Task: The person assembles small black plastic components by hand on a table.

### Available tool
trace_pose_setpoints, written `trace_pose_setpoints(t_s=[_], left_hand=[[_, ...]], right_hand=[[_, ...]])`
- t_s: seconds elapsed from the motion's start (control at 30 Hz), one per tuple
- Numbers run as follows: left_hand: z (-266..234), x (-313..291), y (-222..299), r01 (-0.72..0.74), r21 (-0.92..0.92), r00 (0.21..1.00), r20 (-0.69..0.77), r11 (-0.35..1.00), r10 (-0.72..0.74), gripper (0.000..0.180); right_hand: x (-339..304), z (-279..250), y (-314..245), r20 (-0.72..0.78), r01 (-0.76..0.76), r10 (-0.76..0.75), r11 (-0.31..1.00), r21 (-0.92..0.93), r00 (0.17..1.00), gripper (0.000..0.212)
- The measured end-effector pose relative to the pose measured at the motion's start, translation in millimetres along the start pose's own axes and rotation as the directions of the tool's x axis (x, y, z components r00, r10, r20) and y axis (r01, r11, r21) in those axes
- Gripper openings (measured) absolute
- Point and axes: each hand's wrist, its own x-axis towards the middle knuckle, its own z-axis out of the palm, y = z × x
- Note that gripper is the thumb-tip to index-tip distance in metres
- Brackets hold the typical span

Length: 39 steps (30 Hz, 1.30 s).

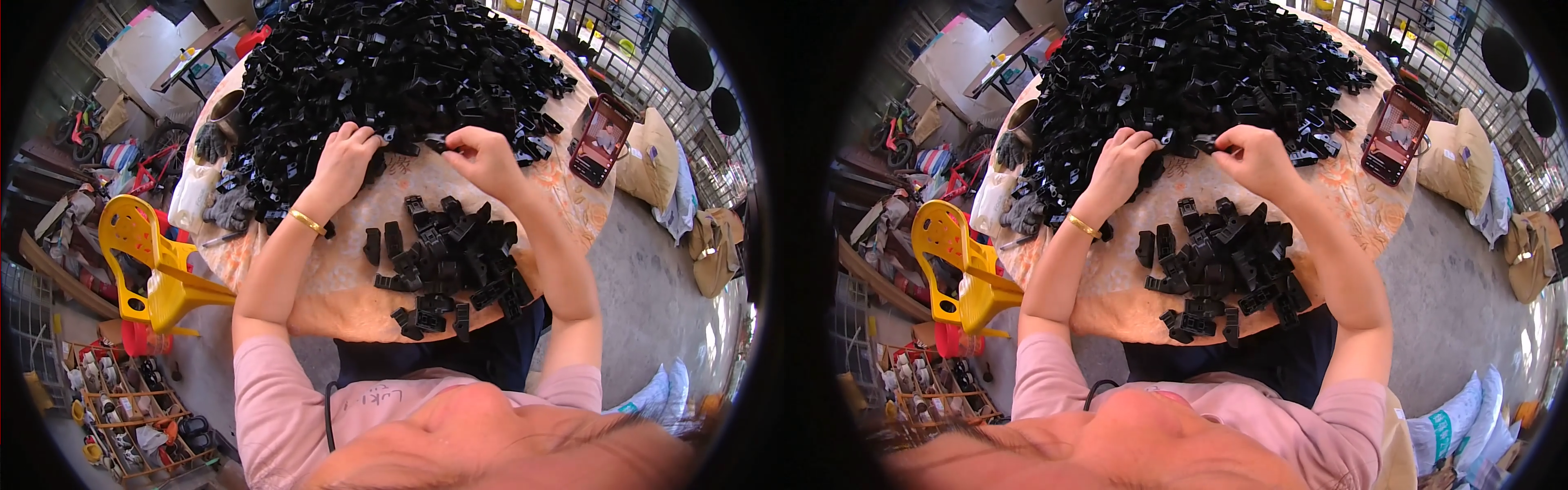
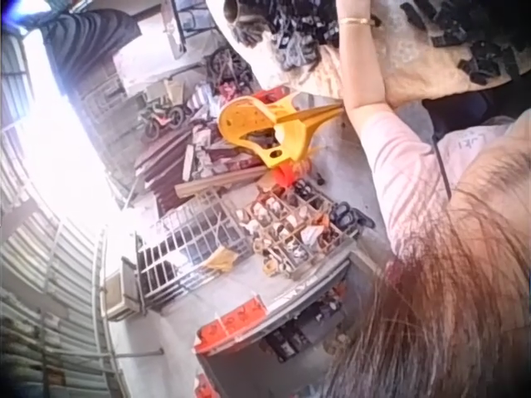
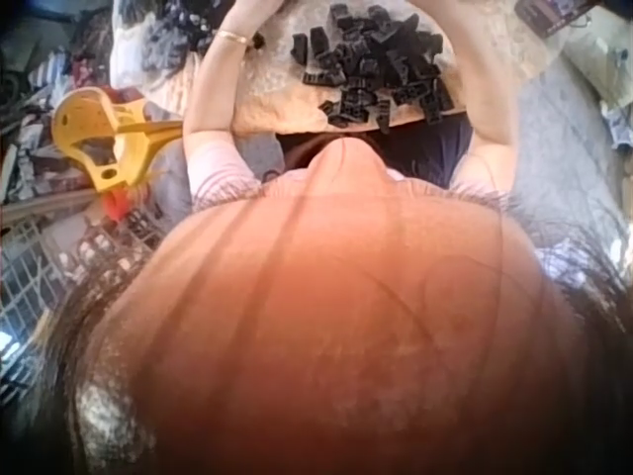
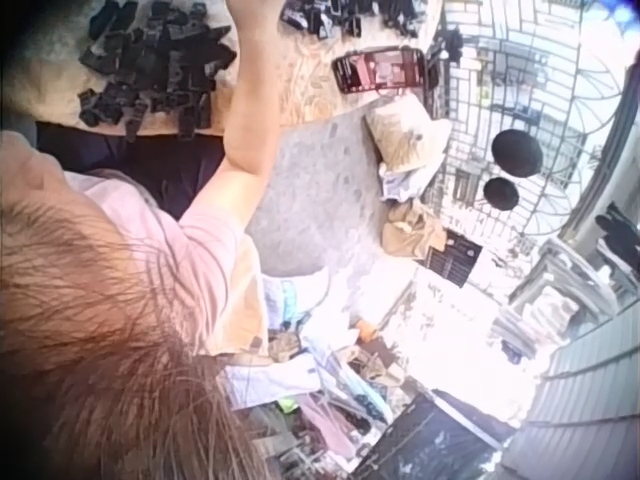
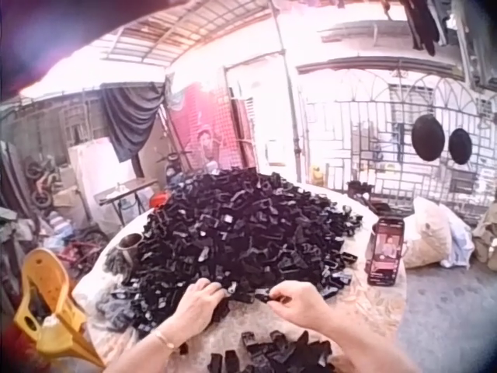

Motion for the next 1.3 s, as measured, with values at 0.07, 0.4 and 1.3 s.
trace_pose_setpoints(t_s=[0.07,0.4,1.3], left_hand=[[1,3,-1,0.019,-0.002,1.000,0.020,1.000,-0.019,0.033],[-11,5,50,0.314,-0.949,0.881,0.281,0.026,-0.380,0.028],[-20,3,48,0.384,-0.922,0.878,0.382,-0.052,-0.289,0.029]], right_hand=[[-2,10,-4,0.021,-0.038,0.035,0.989,0.140,0.999,0.018],[-6,23,-24,-0.095,0.153,-0.132,0.950,0.273,0.987,0.013],[-7,15,-28,-0.134,0.288,-0.273,0.951,0.110,0.953,0.013]])
